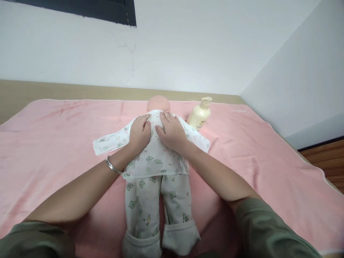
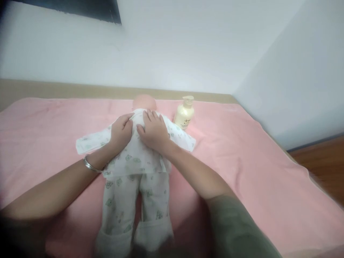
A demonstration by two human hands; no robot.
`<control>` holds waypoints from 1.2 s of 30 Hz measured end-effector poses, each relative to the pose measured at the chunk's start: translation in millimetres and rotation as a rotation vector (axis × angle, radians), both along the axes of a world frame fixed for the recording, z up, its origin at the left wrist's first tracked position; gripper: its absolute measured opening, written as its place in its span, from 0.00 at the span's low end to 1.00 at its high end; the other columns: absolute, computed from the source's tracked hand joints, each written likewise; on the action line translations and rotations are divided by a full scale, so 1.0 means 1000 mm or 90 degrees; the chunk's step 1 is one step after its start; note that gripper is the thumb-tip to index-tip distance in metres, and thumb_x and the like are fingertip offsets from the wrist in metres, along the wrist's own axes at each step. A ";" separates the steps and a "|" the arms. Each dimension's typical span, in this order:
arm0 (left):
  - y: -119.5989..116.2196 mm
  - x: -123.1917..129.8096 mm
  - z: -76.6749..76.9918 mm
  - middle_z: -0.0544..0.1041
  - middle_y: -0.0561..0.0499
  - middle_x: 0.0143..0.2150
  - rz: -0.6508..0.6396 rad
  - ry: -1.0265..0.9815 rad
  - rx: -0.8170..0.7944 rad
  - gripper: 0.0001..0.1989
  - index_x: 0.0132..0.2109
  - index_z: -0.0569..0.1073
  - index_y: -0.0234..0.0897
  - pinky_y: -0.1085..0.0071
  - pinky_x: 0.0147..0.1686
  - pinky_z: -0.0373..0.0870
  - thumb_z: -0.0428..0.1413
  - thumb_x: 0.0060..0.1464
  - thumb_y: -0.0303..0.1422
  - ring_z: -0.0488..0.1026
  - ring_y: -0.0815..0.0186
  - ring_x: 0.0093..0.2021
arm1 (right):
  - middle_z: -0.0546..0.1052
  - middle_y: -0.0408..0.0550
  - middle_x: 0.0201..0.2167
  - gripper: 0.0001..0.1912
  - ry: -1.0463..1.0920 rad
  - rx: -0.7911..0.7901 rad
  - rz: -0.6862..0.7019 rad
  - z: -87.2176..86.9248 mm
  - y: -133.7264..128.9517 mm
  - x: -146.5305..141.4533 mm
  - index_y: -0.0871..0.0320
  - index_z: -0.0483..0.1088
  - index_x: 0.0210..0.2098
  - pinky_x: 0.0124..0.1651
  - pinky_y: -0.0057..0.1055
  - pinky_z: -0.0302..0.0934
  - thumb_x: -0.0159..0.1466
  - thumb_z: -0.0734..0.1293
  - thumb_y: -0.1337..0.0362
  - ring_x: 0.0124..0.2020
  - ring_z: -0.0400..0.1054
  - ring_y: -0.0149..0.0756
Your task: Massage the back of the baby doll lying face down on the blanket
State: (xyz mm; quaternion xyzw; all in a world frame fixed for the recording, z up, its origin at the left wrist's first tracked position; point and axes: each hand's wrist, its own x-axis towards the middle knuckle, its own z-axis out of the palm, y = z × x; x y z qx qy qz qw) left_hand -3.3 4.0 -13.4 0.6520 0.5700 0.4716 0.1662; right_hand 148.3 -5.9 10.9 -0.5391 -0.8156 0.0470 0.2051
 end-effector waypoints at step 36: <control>-0.024 0.016 0.002 0.66 0.31 0.68 -0.011 0.282 0.038 0.28 0.65 0.66 0.24 0.42 0.72 0.54 0.39 0.64 0.31 0.58 0.45 0.72 | 0.56 0.61 0.74 0.31 0.033 -0.082 -0.015 0.008 0.016 0.007 0.71 0.53 0.71 0.77 0.55 0.41 0.74 0.52 0.59 0.76 0.47 0.50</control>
